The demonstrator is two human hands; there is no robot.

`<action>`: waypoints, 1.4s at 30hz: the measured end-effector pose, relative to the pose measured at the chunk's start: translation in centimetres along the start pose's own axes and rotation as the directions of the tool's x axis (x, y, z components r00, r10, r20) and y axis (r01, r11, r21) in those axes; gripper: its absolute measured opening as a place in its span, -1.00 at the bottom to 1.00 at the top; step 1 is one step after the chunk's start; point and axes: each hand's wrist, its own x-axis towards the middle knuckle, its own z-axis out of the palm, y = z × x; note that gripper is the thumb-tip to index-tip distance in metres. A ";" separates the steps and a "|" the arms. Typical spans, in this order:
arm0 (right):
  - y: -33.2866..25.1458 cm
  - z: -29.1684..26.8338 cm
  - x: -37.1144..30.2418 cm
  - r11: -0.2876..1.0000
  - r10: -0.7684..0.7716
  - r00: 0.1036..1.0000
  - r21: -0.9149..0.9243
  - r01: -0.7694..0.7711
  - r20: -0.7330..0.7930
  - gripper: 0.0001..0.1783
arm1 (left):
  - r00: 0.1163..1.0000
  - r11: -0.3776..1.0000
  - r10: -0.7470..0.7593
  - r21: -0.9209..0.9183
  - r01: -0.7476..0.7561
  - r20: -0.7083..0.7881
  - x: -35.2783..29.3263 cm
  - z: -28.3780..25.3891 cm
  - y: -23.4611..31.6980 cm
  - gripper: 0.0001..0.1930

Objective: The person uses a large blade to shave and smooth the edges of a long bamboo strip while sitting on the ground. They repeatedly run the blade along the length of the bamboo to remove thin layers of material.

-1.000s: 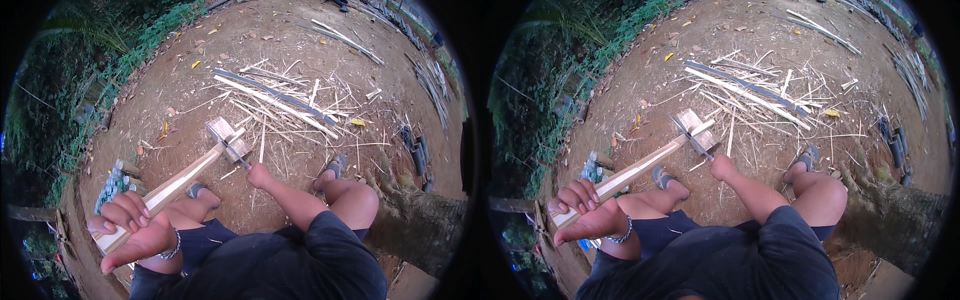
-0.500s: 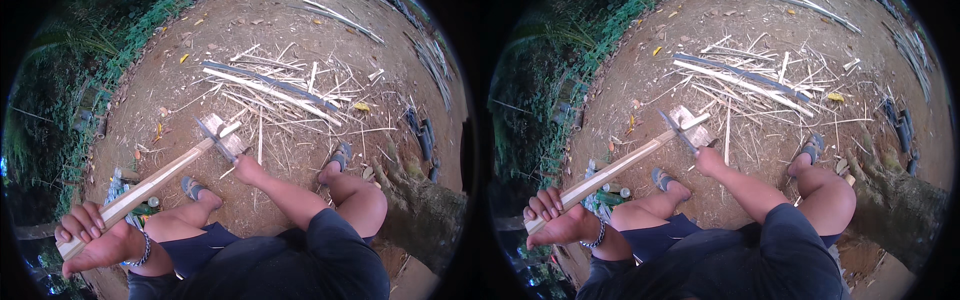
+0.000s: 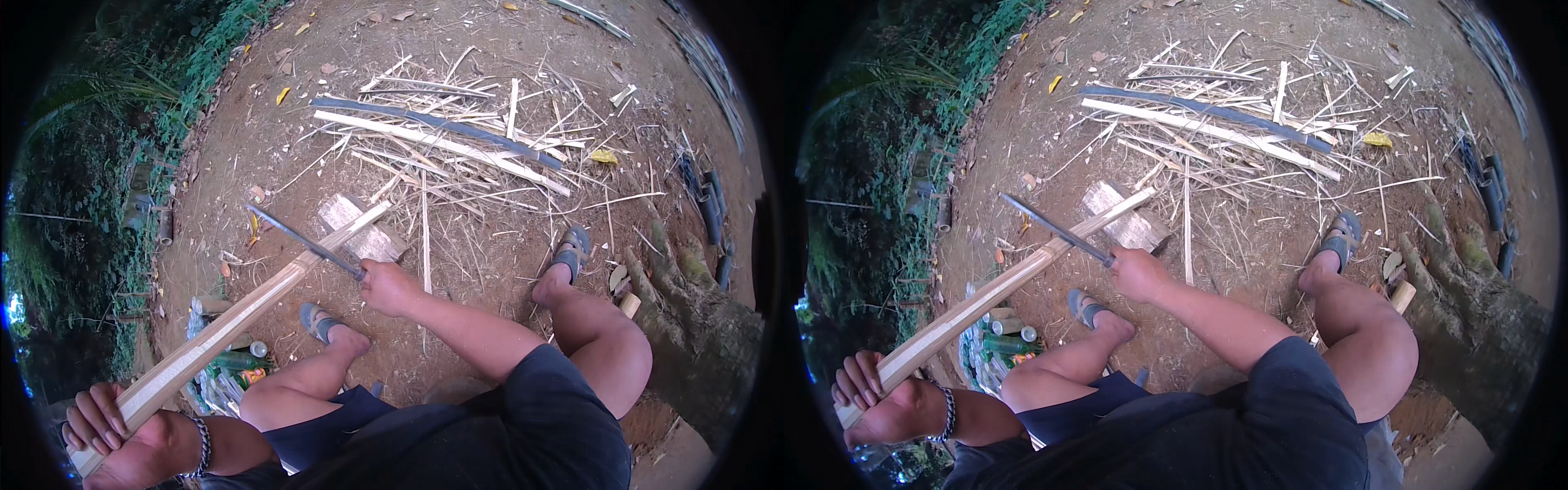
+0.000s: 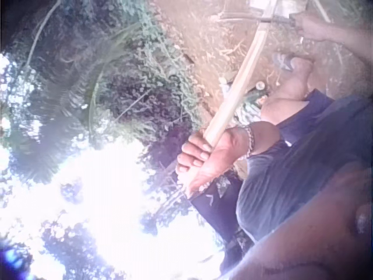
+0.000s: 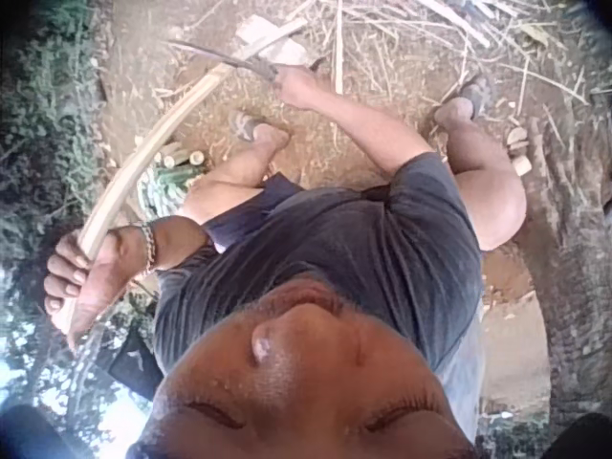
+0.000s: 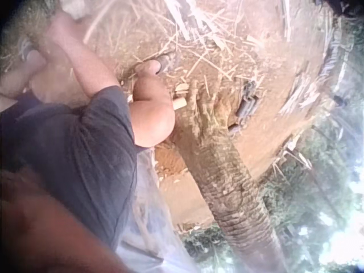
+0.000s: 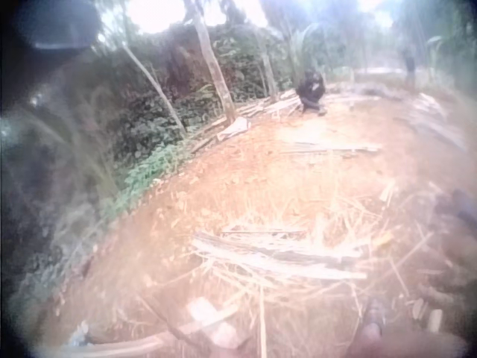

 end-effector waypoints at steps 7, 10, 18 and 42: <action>15.4 2.2 6.0 0.908 0.371 0.928 -0.220 -0.356 0.031 -0.67 | 1.000 0.992 0.002 0.126 0.002 -0.029 -0.1 1.0 -0.3 -0.46; 15.1 2.6 4.8 0.934 0.342 0.937 -0.083 -0.348 -0.072 -0.64 | 1.000 0.999 -0.024 0.023 0.023 0.010 0.1 0.0 -0.3 -0.44; 15.6 6.7 0.6 0.824 0.550 0.805 0.298 -0.482 -0.222 -0.62 | 0.932 0.923 0.261 0.347 -0.165 -0.252 -4.7 0.8 -4.9 -0.46; -8.0 8.3 -12.0 0.971 -0.227 0.960 0.040 0.236 -0.161 -0.73 | 0.945 0.955 0.294 0.005 -0.298 0.144 -4.8 -5.7 13.5 -0.20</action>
